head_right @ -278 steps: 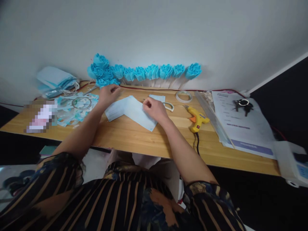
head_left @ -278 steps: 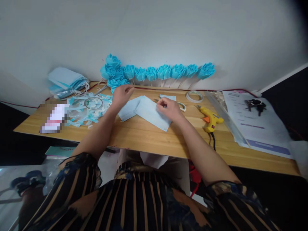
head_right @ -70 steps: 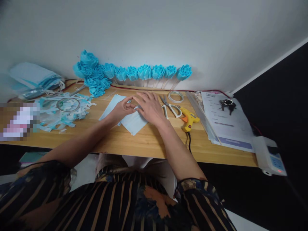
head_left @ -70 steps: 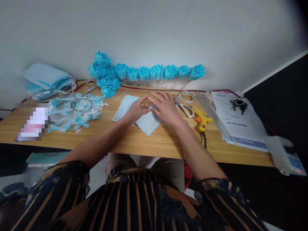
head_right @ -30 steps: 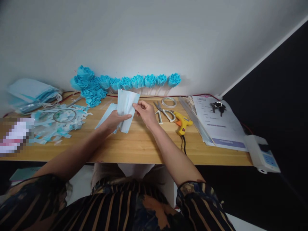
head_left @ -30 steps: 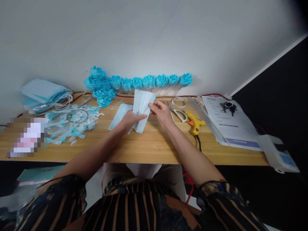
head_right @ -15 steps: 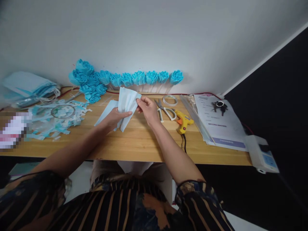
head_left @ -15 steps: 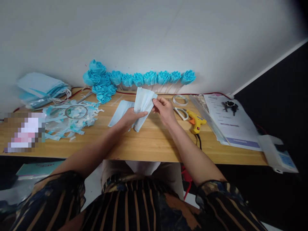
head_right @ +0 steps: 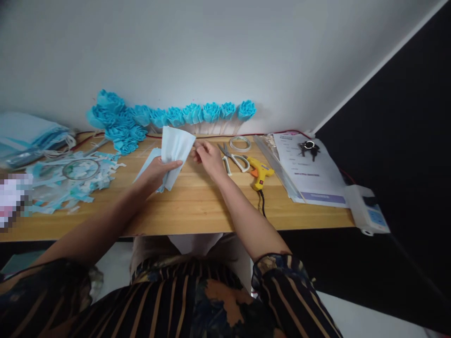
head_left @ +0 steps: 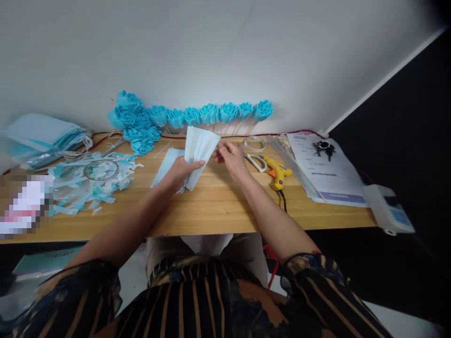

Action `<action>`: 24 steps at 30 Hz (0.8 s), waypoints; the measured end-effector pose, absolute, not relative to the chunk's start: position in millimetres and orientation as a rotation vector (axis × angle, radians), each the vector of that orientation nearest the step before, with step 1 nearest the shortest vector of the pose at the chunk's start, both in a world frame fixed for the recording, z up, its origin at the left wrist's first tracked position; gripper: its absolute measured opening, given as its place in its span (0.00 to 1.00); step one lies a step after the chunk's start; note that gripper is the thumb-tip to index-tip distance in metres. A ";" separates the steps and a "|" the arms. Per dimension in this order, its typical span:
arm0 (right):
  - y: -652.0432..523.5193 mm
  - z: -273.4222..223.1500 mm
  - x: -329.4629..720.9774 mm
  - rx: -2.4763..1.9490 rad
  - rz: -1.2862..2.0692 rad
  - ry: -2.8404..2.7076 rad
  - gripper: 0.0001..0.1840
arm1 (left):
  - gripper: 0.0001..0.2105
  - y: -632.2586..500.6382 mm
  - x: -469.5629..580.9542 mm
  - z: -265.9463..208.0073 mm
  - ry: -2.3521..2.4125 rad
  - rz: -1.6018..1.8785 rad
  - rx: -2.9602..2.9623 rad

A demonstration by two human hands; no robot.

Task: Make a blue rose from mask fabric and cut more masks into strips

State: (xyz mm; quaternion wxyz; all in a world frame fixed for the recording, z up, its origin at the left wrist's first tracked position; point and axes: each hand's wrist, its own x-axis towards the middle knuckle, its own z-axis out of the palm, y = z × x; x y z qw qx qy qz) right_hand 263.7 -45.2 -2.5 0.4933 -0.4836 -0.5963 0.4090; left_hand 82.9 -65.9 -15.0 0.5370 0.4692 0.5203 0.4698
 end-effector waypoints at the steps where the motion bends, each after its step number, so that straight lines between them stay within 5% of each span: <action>1: -43.8 0.6 270.2 -1.294 0.836 -1.568 0.13 | 0.27 -63.4 81.3 -17.3 1.235 1.146 1.103; 6: -39.0 17.3 313.4 -1.987 0.113 -1.930 0.17 | 0.26 -53.3 76.4 -24.6 1.203 1.294 1.029; 19: -45.1 37.2 348.9 -2.398 0.209 -2.081 0.26 | 0.27 -51.6 76.9 -20.1 1.166 1.386 0.902; 24: -53.7 29.3 310.8 -2.224 0.181 -2.303 0.21 | 0.27 -50.5 75.6 -23.8 1.190 1.359 0.925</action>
